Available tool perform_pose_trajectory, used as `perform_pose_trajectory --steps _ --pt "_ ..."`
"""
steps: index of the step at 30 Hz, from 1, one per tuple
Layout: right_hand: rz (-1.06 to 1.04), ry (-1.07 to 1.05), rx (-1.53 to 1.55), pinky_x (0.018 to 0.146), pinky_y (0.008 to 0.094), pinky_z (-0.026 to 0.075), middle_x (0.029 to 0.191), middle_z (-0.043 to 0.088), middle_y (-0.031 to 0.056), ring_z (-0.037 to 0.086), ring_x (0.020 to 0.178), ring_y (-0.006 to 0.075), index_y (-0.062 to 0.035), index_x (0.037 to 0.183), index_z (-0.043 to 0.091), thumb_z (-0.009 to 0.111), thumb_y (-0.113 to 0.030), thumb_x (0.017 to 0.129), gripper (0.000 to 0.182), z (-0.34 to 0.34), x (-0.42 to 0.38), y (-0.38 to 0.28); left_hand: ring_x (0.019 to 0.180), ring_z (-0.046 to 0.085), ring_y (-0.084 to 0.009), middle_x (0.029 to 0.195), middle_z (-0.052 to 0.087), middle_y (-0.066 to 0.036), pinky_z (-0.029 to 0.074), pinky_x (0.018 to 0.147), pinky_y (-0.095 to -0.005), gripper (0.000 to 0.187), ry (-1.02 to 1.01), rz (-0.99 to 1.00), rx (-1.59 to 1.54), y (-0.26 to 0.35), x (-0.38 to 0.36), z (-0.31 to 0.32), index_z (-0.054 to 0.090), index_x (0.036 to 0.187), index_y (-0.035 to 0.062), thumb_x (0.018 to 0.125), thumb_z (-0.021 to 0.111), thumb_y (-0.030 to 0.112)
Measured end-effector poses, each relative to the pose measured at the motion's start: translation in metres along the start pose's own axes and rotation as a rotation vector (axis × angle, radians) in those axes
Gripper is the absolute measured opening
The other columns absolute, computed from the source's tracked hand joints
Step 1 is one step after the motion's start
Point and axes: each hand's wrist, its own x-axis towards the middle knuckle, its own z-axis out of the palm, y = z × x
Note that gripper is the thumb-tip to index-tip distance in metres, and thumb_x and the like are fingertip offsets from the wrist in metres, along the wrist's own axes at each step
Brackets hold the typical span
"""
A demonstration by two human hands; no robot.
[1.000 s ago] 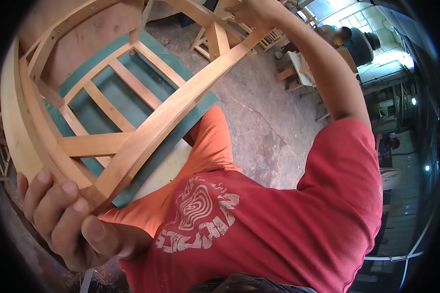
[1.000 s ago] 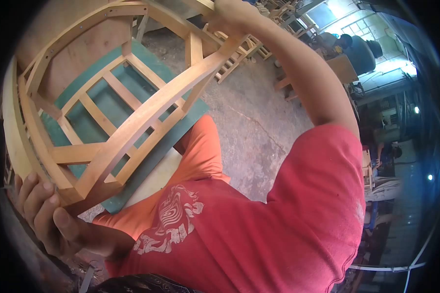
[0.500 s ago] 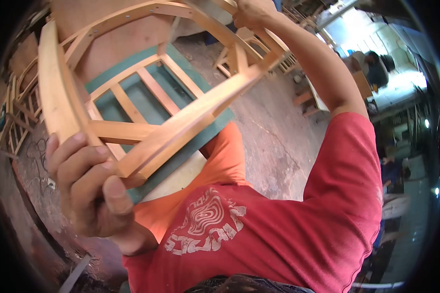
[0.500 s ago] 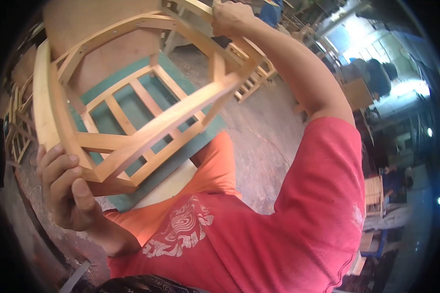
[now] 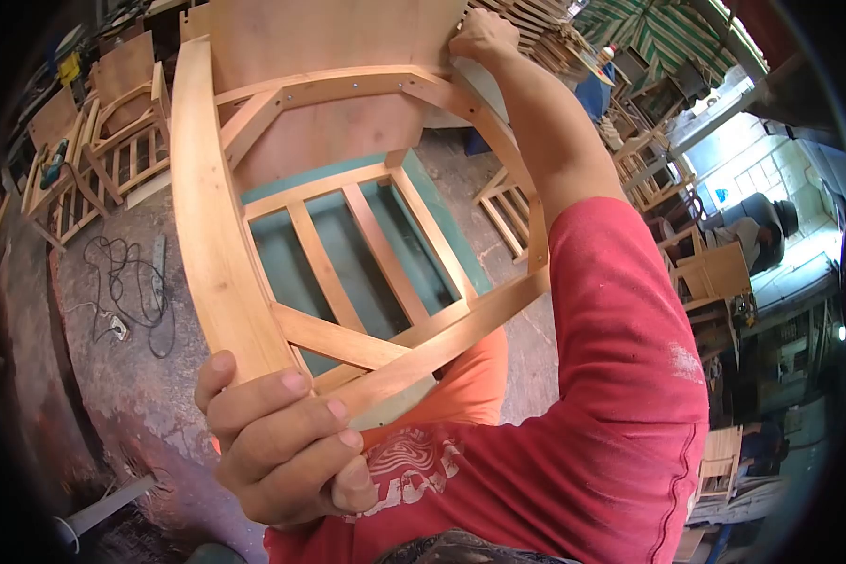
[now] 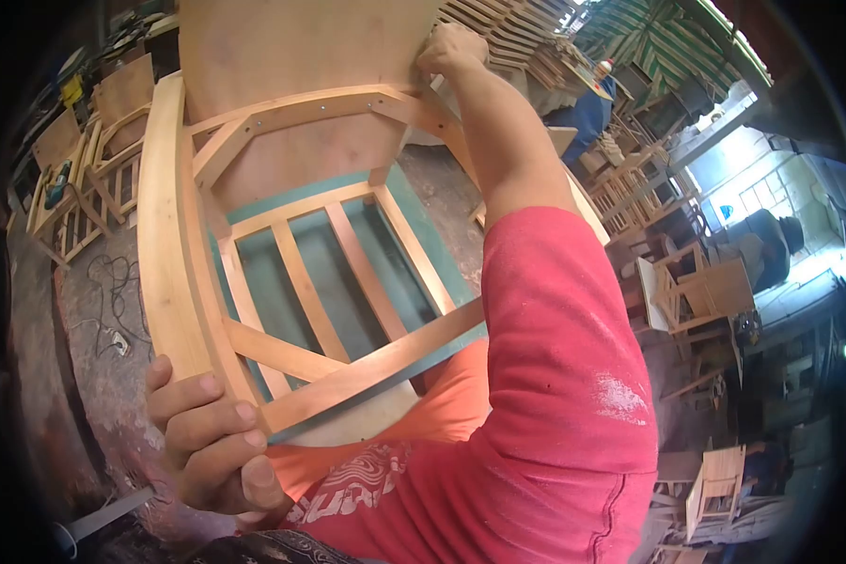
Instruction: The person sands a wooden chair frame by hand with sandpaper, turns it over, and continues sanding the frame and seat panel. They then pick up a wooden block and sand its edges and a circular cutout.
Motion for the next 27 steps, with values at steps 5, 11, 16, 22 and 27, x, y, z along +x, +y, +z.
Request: perform_pose_trajectory --steps 5,11,16,22,27 --pt "-0.032 0.057 0.024 0.093 0.0422 0.058 0.121 0.074 0.0178 0.072 0.113 0.0329 -0.0055 0.116 0.075 0.077 -0.031 0.074 0.049 0.006 0.000 0.009 0.095 0.066 -0.0215 0.083 0.069 0.004 0.041 0.113 -0.0518 0.018 0.033 -0.033 0.020 0.007 0.002 0.002 0.064 0.079 0.0204 0.091 0.067 0.034" --pt "0.042 0.014 0.193 0.092 0.0440 0.059 0.120 0.075 0.0173 0.073 0.112 0.0329 -0.0050 0.112 0.077 0.078 -0.031 0.079 0.042 -0.018 -0.060 0.029 0.095 0.067 -0.0262 0.085 0.070 0.000 0.042 0.110 -0.0540 0.021 -0.014 -0.005 0.010 0.003 0.006 -0.003 0.066 0.080 0.0146 0.094 0.066 0.031" --pt "-0.167 0.053 0.121 0.080 0.0409 0.059 0.095 0.077 0.0139 0.075 0.086 0.0309 -0.0107 0.112 0.078 0.074 -0.047 0.089 0.043 -0.064 -0.166 0.111 0.096 0.066 -0.0313 0.085 0.069 -0.008 0.040 0.111 -0.0586 0.025 0.038 0.035 0.020 0.004 0.004 0.003 0.064 0.082 0.0075 0.095 0.064 0.028" --pt "-0.291 0.420 0.505 0.074 0.0361 0.057 0.089 0.076 0.0144 0.075 0.078 0.0243 -0.0066 0.119 0.074 0.071 -0.025 0.094 0.031 -0.159 -0.323 0.178 0.116 0.061 -0.0387 0.120 0.067 -0.018 0.045 0.110 -0.0514 0.035 0.179 0.107 0.469 0.039 -0.013 0.004 0.064 0.123 -0.0043 0.094 0.065 0.015" --pt "-0.052 0.269 1.166 0.082 0.0305 0.056 0.105 0.077 0.0101 0.071 0.092 0.0141 -0.0019 0.126 0.072 0.067 -0.020 0.101 0.031 -0.101 -0.416 0.142 0.130 0.055 -0.0466 0.140 0.058 -0.025 0.044 0.113 -0.0550 0.052 -0.267 0.121 -0.173 0.113 -0.021 0.103 0.054 0.134 -0.0083 0.088 0.070 0.010"
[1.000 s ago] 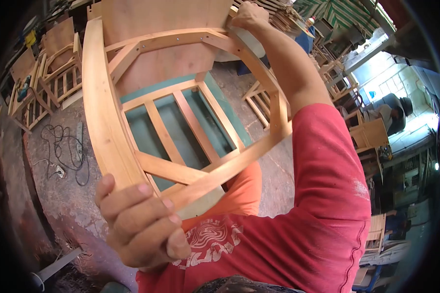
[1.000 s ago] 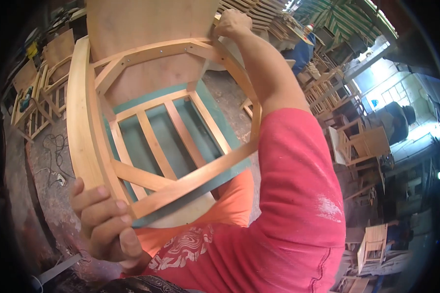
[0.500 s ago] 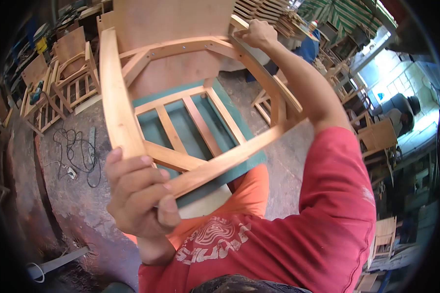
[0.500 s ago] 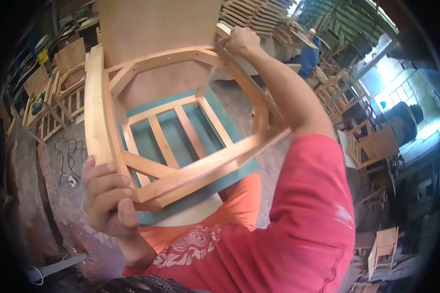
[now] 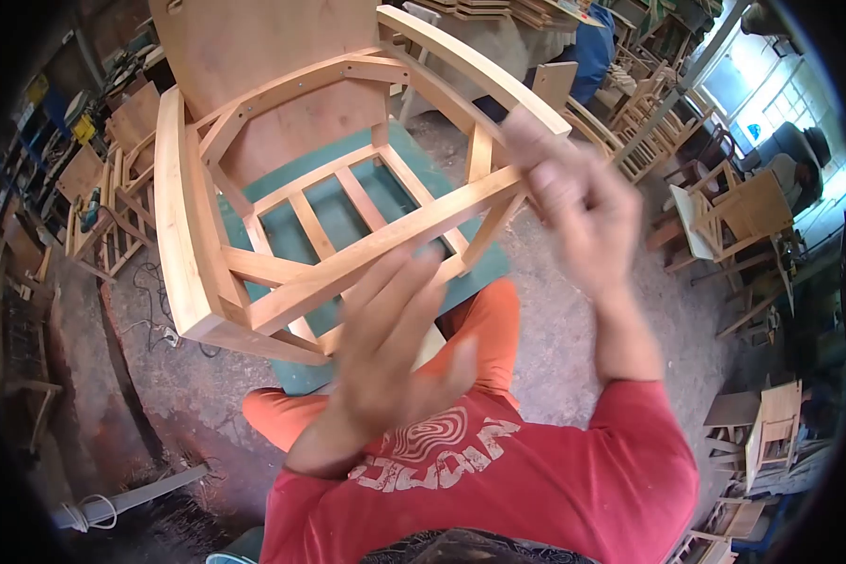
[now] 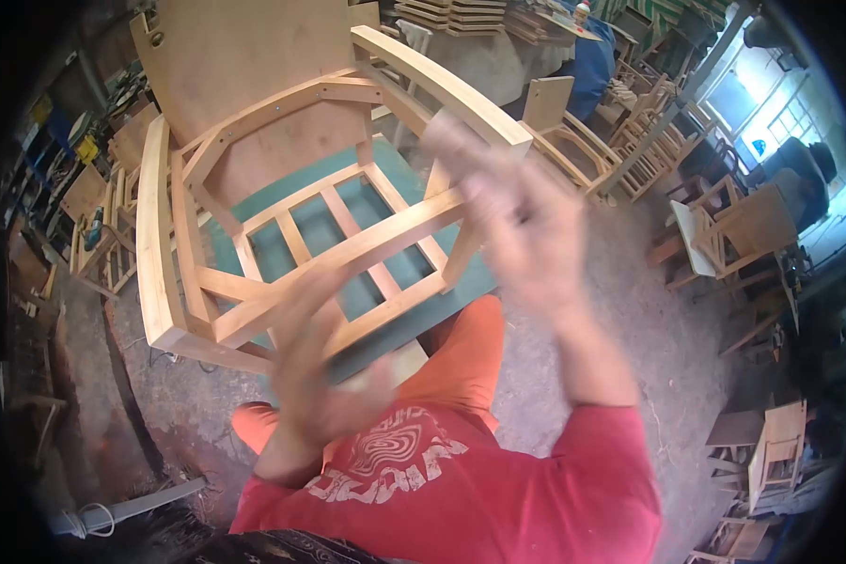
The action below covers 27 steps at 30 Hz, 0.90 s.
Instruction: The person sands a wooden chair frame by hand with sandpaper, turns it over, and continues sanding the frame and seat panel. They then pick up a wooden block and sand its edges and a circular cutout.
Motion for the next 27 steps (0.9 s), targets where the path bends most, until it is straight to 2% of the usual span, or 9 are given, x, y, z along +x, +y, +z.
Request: perform_pose_trajectory --steps 2,4,10,12,14,16,20,25,27 --pt "0.168 -0.186 0.257 0.099 0.0359 0.053 0.115 0.073 0.0140 0.068 0.109 0.0205 -0.0001 0.136 0.064 0.059 -0.016 0.105 0.035 0.029 -0.030 0.006 0.135 0.051 -0.0503 0.145 0.055 -0.027 0.043 0.114 -0.0553 0.059 -0.063 -0.026 0.015 -0.006 0.005 0.041 0.050 0.138 -0.0120 0.086 0.071 0.009" --pt "0.308 -0.305 0.498 0.094 0.0375 0.052 0.123 0.061 0.0137 0.063 0.111 0.0225 0.0017 0.141 0.056 0.051 -0.018 0.107 0.040 0.052 -0.057 0.025 0.138 0.048 -0.0527 0.150 0.051 -0.031 0.042 0.115 -0.0560 0.068 -0.227 -0.063 0.221 -0.014 0.002 0.062 0.043 0.143 -0.0165 0.085 0.071 0.006" --pt "0.301 -0.539 0.763 0.104 0.0348 0.041 0.142 0.049 0.0148 0.050 0.123 0.0210 0.0050 0.145 0.046 0.055 -0.020 0.100 0.052 0.027 -0.069 0.055 0.143 0.049 -0.0435 0.149 0.051 -0.034 0.040 0.118 -0.0487 0.062 -0.146 -0.070 -0.112 -0.035 0.013 0.094 0.041 0.148 -0.0121 0.088 0.056 -0.013" --pt "0.044 -0.502 0.709 0.102 0.0345 0.044 0.151 0.045 0.0166 0.052 0.121 0.0221 0.0048 0.150 0.043 0.058 -0.022 0.101 0.058 0.009 -0.061 0.063 0.140 0.054 -0.0397 0.148 0.054 -0.031 0.041 0.117 -0.0435 0.052 -0.140 -0.117 -0.149 -0.034 0.022 0.101 0.043 0.148 -0.0125 0.096 0.049 -0.008" --pt "0.033 -0.503 0.625 0.099 0.0356 0.048 0.149 0.050 0.0177 0.058 0.116 0.0233 0.0056 0.149 0.048 0.061 -0.023 0.101 0.058 -0.011 -0.055 0.068 0.136 0.056 -0.0349 0.147 0.057 -0.026 0.042 0.114 -0.0388 0.047 -0.062 -0.379 -0.422 -0.031 0.029 0.113 0.045 0.148 -0.0116 0.103 0.045 0.002" --pt "-0.081 -0.230 0.450 0.091 0.0349 0.051 0.136 0.061 0.0163 0.064 0.096 0.0212 0.0055 0.141 0.059 0.060 -0.032 0.101 0.055 -0.023 -0.045 0.079 0.134 0.057 -0.0320 0.146 0.057 -0.025 0.043 0.113 -0.0382 0.047 -0.037 -0.493 -0.349 -0.032 0.042 0.126 0.045 0.148 -0.0123 0.105 0.044 0.007" --pt "0.006 0.292 0.623 0.085 0.0365 0.055 0.124 0.068 0.0242 0.065 0.091 0.0229 0.0130 0.132 0.061 0.056 -0.025 0.103 0.049 -0.033 -0.028 0.103 0.129 0.059 -0.0273 0.142 0.059 -0.024 0.045 0.108 -0.0370 0.051 0.003 -0.574 -0.252 -0.041 0.069 0.160 0.045 0.148 -0.0132 0.104 0.050 0.014" --pt "-0.033 0.478 0.719 0.082 0.0316 0.054 0.115 0.073 0.0173 0.066 0.089 0.0176 0.0067 0.127 0.068 0.058 -0.016 0.102 0.035 -0.038 -0.005 0.125 0.125 0.062 -0.0255 0.140 0.062 -0.022 0.047 0.106 -0.0354 0.053 -0.115 -0.672 -0.223 -0.044 0.088 0.177 0.047 0.147 -0.0109 0.100 0.056 0.013" --pt "-0.073 0.518 0.648 0.082 0.0315 0.054 0.114 0.074 0.0172 0.065 0.089 0.0174 0.0067 0.126 0.069 0.058 -0.016 0.101 0.035 -0.042 -0.001 0.131 0.102 0.074 -0.0381 0.111 0.073 -0.028 0.056 0.089 -0.0431 0.044 -0.066 -0.488 -0.114 -0.047 0.086 0.162 0.057 0.135 -0.0102 0.094 0.054 0.006"
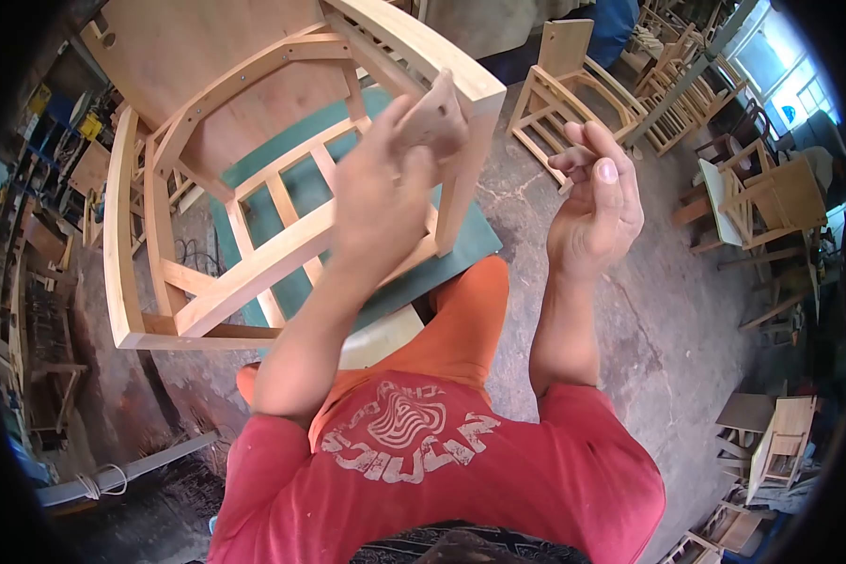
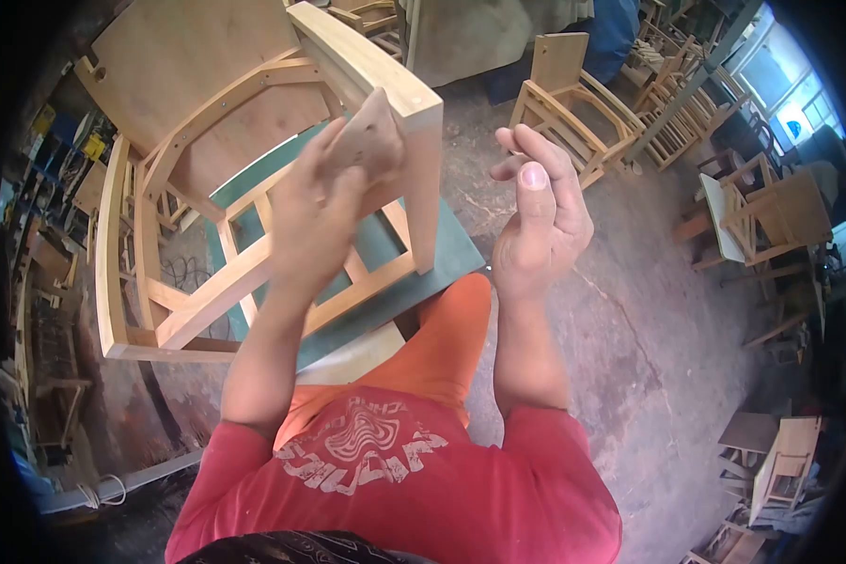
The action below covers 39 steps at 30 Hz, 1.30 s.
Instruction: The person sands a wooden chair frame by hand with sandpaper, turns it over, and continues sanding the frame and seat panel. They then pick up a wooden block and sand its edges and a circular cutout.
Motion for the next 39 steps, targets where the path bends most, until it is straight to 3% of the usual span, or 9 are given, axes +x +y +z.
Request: perform_pose_trajectory --steps 7,12,15,19,20,23,30,36,39 --pt "0.049 -0.051 -0.139 0.088 0.0286 0.051 0.116 0.073 0.0103 0.063 0.094 0.0133 0.0037 0.124 0.069 0.058 -0.017 0.103 0.031 0.016 0.003 0.031 0.090 0.075 -0.0378 0.102 0.074 -0.028 0.058 0.079 -0.0434 0.040 -0.249 0.046 0.428 0.006 0.025 -0.020 0.064 0.126 -0.0082 0.088 0.054 -0.002" --pt "0.013 -0.078 -0.142 0.101 0.0338 0.050 0.130 0.067 0.0156 0.061 0.117 0.0191 0.0060 0.135 0.063 0.054 -0.027 0.107 0.045 0.042 0.011 0.046 0.080 0.058 -0.0104 0.088 0.062 -0.006 0.052 0.076 -0.0278 0.044 -0.347 -0.310 -0.187 0.013 0.031 -0.011 0.065 0.120 -0.0029 0.080 0.069 0.016" --pt "-0.009 -0.138 -0.131 0.108 0.0373 0.045 0.136 0.062 0.0164 0.058 0.124 0.0222 0.0076 0.141 0.056 0.050 -0.036 0.108 0.055 0.046 0.010 0.061 0.101 0.068 -0.0201 0.115 0.072 -0.015 0.055 0.086 -0.0325 0.059 -0.443 -0.198 -0.107 0.009 0.029 -0.016 0.055 0.139 -0.0121 0.088 0.073 0.012" --pt "0.087 -0.147 0.377 0.117 0.0417 0.037 0.147 0.052 0.0187 0.051 0.134 0.0264 0.0102 0.152 0.039 0.048 -0.043 0.108 0.069 0.065 0.000 0.085 0.088 0.066 -0.0268 0.095 0.067 -0.021 0.052 0.083 -0.0387 0.032 -0.336 0.162 0.432 0.007 0.026 0.001 0.063 0.110 -0.0089 0.091 0.066 0.017" --pt "0.097 -0.107 0.376 0.118 0.0436 0.036 0.150 0.049 0.0204 0.048 0.138 0.0281 0.0105 0.154 0.035 0.047 -0.046 0.108 0.074 0.067 -0.003 0.085 0.083 0.064 -0.0293 0.091 0.065 -0.020 0.051 0.081 -0.0397 0.029 -0.405 -0.209 0.263 0.007 0.032 -0.001 0.064 0.106 -0.0079 0.095 0.060 0.019" --pt "0.050 -0.080 0.260 0.119 0.0450 0.036 0.149 0.049 0.0222 0.048 0.139 0.0293 0.0106 0.153 0.035 0.044 -0.048 0.108 0.075 0.068 -0.006 0.083 0.089 0.063 -0.0444 0.090 0.066 -0.026 0.051 0.084 -0.0502 0.020 -0.333 -0.060 0.083 -0.007 0.040 0.006 0.064 0.097 -0.0053 0.093 0.052 0.011" --pt "0.010 0.071 0.173 0.113 0.0419 0.041 0.147 0.051 0.0214 0.053 0.129 0.0278 0.0115 0.152 0.035 0.043 -0.049 0.106 0.077 0.069 -0.017 0.094 0.090 0.068 -0.0281 0.099 0.069 -0.020 0.048 0.103 -0.0409 0.029 -0.427 -0.369 -0.088 0.005 0.049 -0.004 0.065 0.115 -0.0062 0.100 0.051 0.014" --pt "0.009 0.172 0.105 0.118 0.0426 0.034 0.151 0.047 0.0225 0.046 0.134 0.0263 0.0110 0.153 0.033 0.041 -0.048 0.103 0.078 0.077 -0.019 0.096 0.102 0.067 -0.0394 0.106 0.068 -0.022 0.010 0.129 -0.0553 0.033 -0.401 0.070 0.311 -0.014 0.038 -0.003 0.063 0.124 -0.0029 0.102 0.048 0.017" --pt "0.032 0.211 0.194 0.116 0.0420 0.035 0.151 0.048 0.0230 0.047 0.132 0.0259 0.0109 0.153 0.034 0.042 -0.046 0.102 0.077 0.077 -0.020 0.099 0.107 0.068 -0.0357 0.111 0.069 -0.020 0.004 0.128 -0.0595 0.034 -0.546 -0.388 -0.042 -0.007 0.056 -0.008 0.061 0.129 -0.0008 0.104 0.045 0.017"
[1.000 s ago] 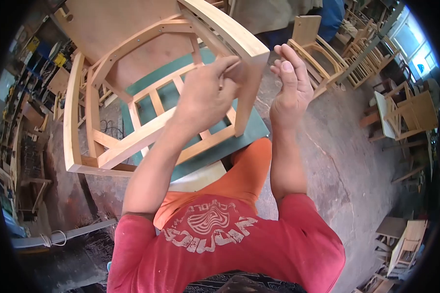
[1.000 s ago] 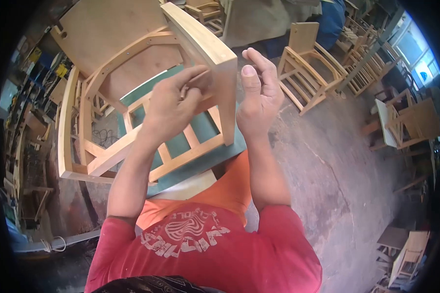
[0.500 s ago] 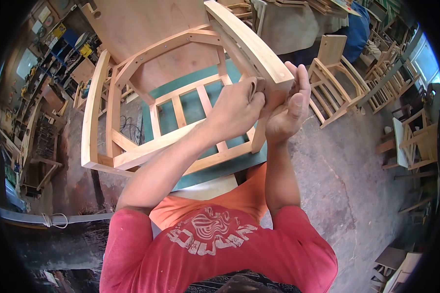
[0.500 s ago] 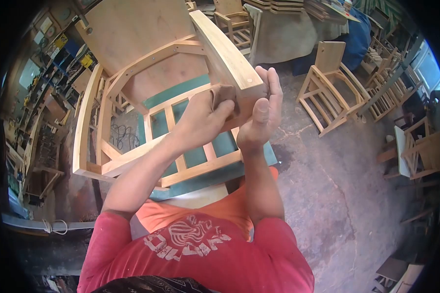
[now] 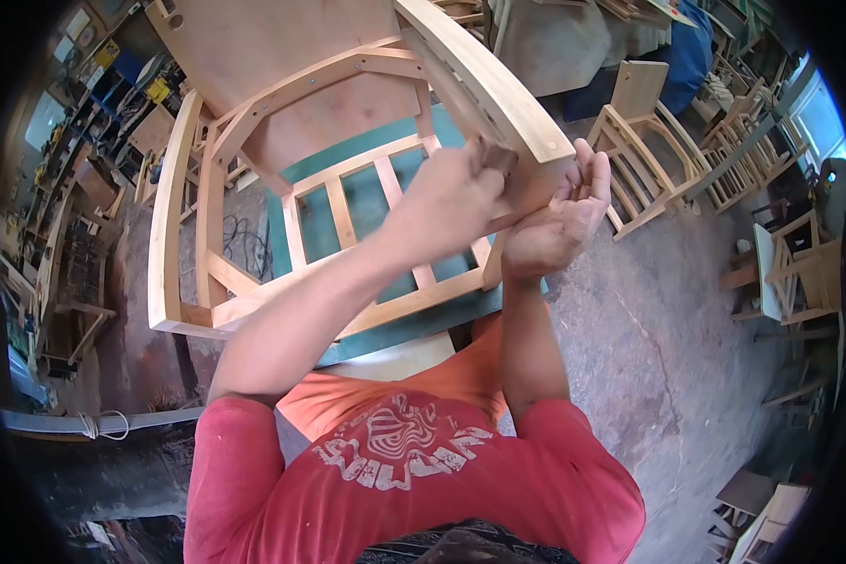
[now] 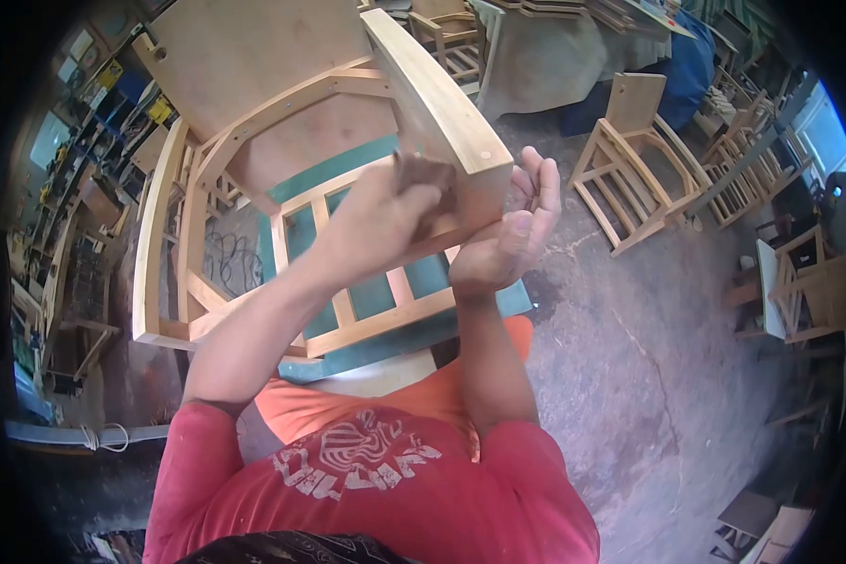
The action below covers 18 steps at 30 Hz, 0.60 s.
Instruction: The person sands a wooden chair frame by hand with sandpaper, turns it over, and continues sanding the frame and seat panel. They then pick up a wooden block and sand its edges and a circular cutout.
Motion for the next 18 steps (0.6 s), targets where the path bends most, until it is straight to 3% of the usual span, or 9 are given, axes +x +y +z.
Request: perform_pose_trajectory --steps 1,3,4,6,8,10,13,16,18 --pt "0.001 -0.003 0.002 0.116 0.0420 0.035 0.151 0.048 0.0230 0.047 0.132 0.0259 0.0109 0.153 0.034 0.042 -0.046 0.102 0.077 -0.002 -0.001 0.001 0.107 0.068 -0.0357 0.111 0.069 -0.020 0.004 0.128 -0.0595 0.034 0.004 0.000 0.000 0.004 -0.002 0.002 0.061 0.129 -0.0008 0.104 0.045 0.017" --pt "-0.027 -0.007 -0.033 0.116 0.0408 0.036 0.149 0.049 0.0232 0.048 0.130 0.0254 0.0109 0.152 0.035 0.043 -0.045 0.101 0.076 -0.004 -0.001 0.005 0.091 0.068 -0.0388 0.085 0.065 -0.018 0.035 0.114 -0.0609 0.022 0.145 -0.087 -0.368 0.010 -0.004 0.006 0.063 0.110 -0.0031 0.099 0.051 0.011" --pt "-0.025 -0.006 -0.032 0.116 0.0408 0.036 0.149 0.049 0.0232 0.048 0.130 0.0254 0.0109 0.152 0.035 0.043 -0.045 0.101 0.076 -0.003 -0.001 0.006 0.091 0.068 -0.0388 0.085 0.065 -0.018 0.035 0.114 -0.0609 0.022 0.145 -0.088 -0.367 0.004 -0.005 0.007 0.063 0.110 -0.0031 0.099 0.051 0.011" --pt "-0.046 -0.027 -0.015 0.115 0.0401 0.036 0.148 0.049 0.0231 0.049 0.129 0.0251 0.0108 0.151 0.036 0.044 -0.043 0.101 0.074 -0.003 -0.003 0.005 0.100 0.069 -0.0291 0.105 0.071 -0.014 0.036 0.118 -0.0501 0.033 0.107 0.166 0.462 -0.013 -0.008 0.010 0.062 0.128 0.0001 0.103 0.046 0.014" --pt "-0.058 -0.024 -0.046 0.114 0.0399 0.037 0.147 0.050 0.0232 0.049 0.128 0.0249 0.0108 0.150 0.037 0.044 -0.043 0.101 0.073 -0.001 -0.003 0.005 0.103 0.069 -0.0295 0.103 0.072 -0.012 0.027 0.122 -0.0552 0.033 0.193 0.301 0.472 -0.016 -0.009 0.008 0.062 0.130 0.0014 0.104 0.045 0.012" --pt "-0.070 -0.023 -0.065 0.114 0.0397 0.037 0.147 0.050 0.0232 0.049 0.128 0.0248 0.0108 0.150 0.038 0.044 -0.043 0.101 0.073 -0.001 -0.003 0.007 0.109 0.068 -0.0303 0.105 0.072 -0.011 -0.002 0.125 -0.0670 0.035 -0.026 0.010 -0.042 -0.004 0.003 -0.008 0.059 0.134 0.0035 0.104 0.043 0.012" --pt "-0.088 -0.018 -0.078 0.113 0.0401 0.039 0.144 0.051 0.0224 0.050 0.128 0.0253 0.0108 0.149 0.038 0.044 -0.045 0.102 0.073 -0.006 -0.005 0.009 0.109 0.067 -0.0315 0.108 0.071 -0.014 0.022 0.125 -0.0569 0.033 0.110 0.216 0.283 -0.014 -0.005 0.002 0.063 0.128 0.0013 0.101 0.048 0.011" --pt "-0.100 -0.020 -0.138 0.113 0.0410 0.040 0.143 0.052 0.0220 0.052 0.128 0.0264 0.0110 0.148 0.039 0.043 -0.046 0.102 0.073 -0.003 -0.005 0.005 0.109 0.067 -0.0316 0.110 0.069 -0.017 0.030 0.121 -0.0485 0.032 0.083 0.287 0.482 -0.015 -0.006 -0.004 0.066 0.123 -0.0006 0.100 0.047 0.012" --pt "-0.098 -0.029 -0.119 0.112 0.0418 0.041 0.142 0.053 0.0218 0.052 0.128 0.0271 0.0111 0.147 0.039 0.043 -0.047 0.102 0.073 -0.001 -0.005 0.006 0.110 0.067 -0.0316 0.111 0.069 -0.018 0.030 0.121 -0.0471 0.032 0.060 0.155 0.136 -0.001 -0.003 -0.009 0.066 0.122 -0.0014 0.101 0.047 0.014"
